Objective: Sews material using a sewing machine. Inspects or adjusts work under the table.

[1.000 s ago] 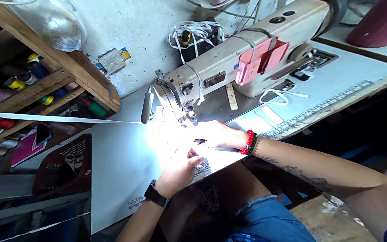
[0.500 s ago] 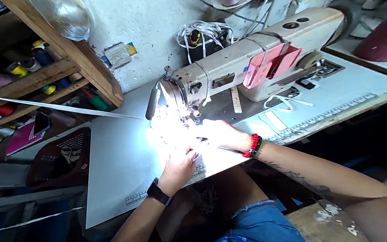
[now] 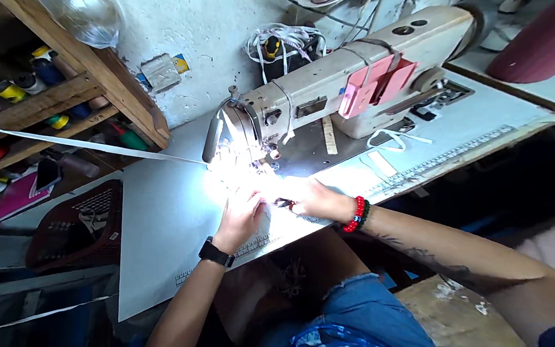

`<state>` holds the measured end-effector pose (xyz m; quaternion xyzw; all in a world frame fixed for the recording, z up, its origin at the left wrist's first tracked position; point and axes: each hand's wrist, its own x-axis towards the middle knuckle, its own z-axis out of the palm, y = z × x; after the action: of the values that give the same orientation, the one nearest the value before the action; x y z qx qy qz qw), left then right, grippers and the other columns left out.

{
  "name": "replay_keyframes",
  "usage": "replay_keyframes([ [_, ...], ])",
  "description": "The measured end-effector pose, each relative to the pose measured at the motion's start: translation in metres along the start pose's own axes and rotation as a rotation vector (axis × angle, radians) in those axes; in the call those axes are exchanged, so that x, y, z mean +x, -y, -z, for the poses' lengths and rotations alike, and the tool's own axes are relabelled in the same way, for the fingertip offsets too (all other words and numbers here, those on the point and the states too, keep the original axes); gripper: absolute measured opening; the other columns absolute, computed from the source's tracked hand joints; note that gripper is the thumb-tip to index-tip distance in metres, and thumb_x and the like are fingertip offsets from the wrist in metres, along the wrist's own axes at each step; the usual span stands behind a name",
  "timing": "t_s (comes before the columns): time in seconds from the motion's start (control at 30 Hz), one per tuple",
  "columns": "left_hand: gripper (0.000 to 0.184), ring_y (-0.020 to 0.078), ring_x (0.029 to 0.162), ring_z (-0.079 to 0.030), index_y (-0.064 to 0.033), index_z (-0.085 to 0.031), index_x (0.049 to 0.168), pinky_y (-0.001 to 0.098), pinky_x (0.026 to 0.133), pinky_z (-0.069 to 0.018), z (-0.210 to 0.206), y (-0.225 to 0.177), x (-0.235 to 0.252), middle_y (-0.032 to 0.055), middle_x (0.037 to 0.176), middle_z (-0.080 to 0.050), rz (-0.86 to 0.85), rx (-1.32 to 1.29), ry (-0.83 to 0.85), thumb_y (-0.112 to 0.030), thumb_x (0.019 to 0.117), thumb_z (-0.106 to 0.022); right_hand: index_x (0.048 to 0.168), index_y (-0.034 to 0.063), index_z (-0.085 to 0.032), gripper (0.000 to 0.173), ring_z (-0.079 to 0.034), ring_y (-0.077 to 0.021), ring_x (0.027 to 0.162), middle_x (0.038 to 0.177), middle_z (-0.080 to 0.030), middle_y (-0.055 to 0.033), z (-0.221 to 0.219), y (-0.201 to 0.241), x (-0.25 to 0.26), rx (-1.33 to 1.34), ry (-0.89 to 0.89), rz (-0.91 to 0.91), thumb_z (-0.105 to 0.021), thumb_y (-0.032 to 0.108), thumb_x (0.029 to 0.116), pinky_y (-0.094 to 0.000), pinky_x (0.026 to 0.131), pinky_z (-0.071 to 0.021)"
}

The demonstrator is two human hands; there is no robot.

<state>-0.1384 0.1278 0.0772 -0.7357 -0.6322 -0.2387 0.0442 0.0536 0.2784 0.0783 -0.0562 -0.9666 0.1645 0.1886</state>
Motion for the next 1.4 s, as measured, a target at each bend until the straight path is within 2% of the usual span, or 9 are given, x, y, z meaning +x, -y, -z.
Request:
replay_keyframes([
  [0.17,0.026,0.0135,0.109,-0.068,-0.0137,-0.078,0.106,0.0398,0.098,-0.0515,0.006,-0.003,-0.006,-0.001,0.116,-0.074,-0.126,0.056,0.11,-0.021,0.1042,-0.053,0.107,0.0139,-0.076,0.02,-0.072,-0.0244,0.085,0.095,-0.074,-0.0056,-0.001,0.008,-0.014,-0.192,-0.098,0.178,-0.064,0.009,0.0921,-0.0437,0.067,-0.0584],
  [0.5,0.028,0.0157,0.116,-0.065,-0.0166,-0.077,0.114,0.048,0.099,-0.0445,0.001,0.006,0.004,-0.0015,0.124,-0.072,-0.017,0.13,0.088,-0.023,0.1033,-0.052,0.096,0.0105,-0.073,0.009,-0.064,-0.0289,0.072,0.084,-0.063,-0.0112,0.008,0.001,0.006,-0.294,0.057,-0.016,-0.066,0.008,0.0909,-0.0414,0.051,-0.0489],
  [0.63,0.028,0.0173,0.12,-0.064,-0.0171,-0.076,0.118,0.0512,0.101,-0.043,0.0,0.015,0.011,-0.0009,0.127,-0.071,0.044,0.135,0.087,-0.022,0.1023,-0.054,0.107,0.0092,-0.073,0.016,-0.065,-0.0291,0.076,0.095,-0.064,-0.0132,0.016,0.002,0.019,-0.326,0.15,-0.128,-0.069,0.009,0.091,-0.0419,0.057,-0.0511],
  [0.8,0.035,0.0218,0.132,-0.058,-0.0166,-0.072,0.13,0.0575,0.109,-0.0353,0.001,0.027,0.025,0.0022,0.137,-0.067,0.127,0.113,0.125,-0.022,0.1037,-0.05,0.136,0.0076,-0.064,0.04,-0.066,-0.0361,0.104,0.124,-0.066,-0.0182,0.024,0.002,0.042,-0.229,0.243,-0.276,-0.066,0.012,0.0968,-0.0489,0.083,-0.0545],
  [0.9,0.035,0.0241,0.127,-0.061,-0.014,-0.072,0.129,0.0592,0.108,-0.0354,0.0,0.039,0.034,0.0049,0.135,-0.067,0.176,0.095,0.124,-0.019,0.1032,-0.048,0.136,0.0058,-0.063,0.043,-0.066,-0.0388,0.11,0.138,-0.06,-0.0193,0.016,-0.011,0.041,-0.291,0.19,-0.294,-0.067,0.006,0.0931,-0.0503,0.081,-0.0566],
  [1.0,0.035,0.0251,0.133,-0.056,-0.0142,-0.073,0.126,0.0592,0.11,-0.0339,0.001,0.051,0.045,0.0043,0.137,-0.067,0.222,0.078,0.141,-0.017,0.1029,-0.047,0.125,-0.0011,-0.062,0.026,-0.068,-0.0394,0.104,0.123,-0.063,-0.0224,0.033,-0.009,0.045,-0.203,0.226,-0.494,-0.06,0.008,0.1007,-0.0525,0.083,-0.0566],
  [1.1,0.031,0.0288,0.128,-0.057,-0.0114,-0.075,0.118,0.0588,0.104,-0.0372,0.001,0.067,0.058,0.0086,0.125,-0.07,0.207,0.084,0.162,-0.016,0.1014,-0.05,0.123,0.0022,-0.06,0.039,-0.07,-0.0393,0.088,0.093,-0.069,-0.0195,0.041,-0.02,0.045,-0.242,0.232,-0.486,-0.071,0.025,0.0937,-0.0548,0.073,-0.0553],
  [1.27,0.028,0.0357,0.128,-0.058,-0.002,-0.076,0.108,0.0625,0.108,-0.0346,0.003,0.081,0.075,0.0168,0.118,-0.072,0.221,0.097,0.168,-0.013,0.1002,-0.051,0.125,-0.0021,-0.061,0.027,-0.061,-0.0418,0.119,0.119,-0.066,-0.0236,0.036,-0.033,0.063,-0.199,0.228,-0.363,-0.056,0.012,0.103,-0.0565,0.097,-0.0468],
  [1.4,0.025,0.0349,0.127,-0.058,-0.0026,-0.077,0.107,0.0601,0.109,-0.0342,0.008,0.08,0.082,0.0163,0.117,-0.072,0.265,0.041,0.177,-0.01,0.0991,-0.054,0.123,-0.0061,-0.066,0.027,-0.059,-0.0375,0.121,0.122,-0.066,-0.0238,0.043,-0.02,0.083,0.007,0.255,-0.352,-0.055,0.01,0.1033,-0.0491,0.107,-0.041],
])
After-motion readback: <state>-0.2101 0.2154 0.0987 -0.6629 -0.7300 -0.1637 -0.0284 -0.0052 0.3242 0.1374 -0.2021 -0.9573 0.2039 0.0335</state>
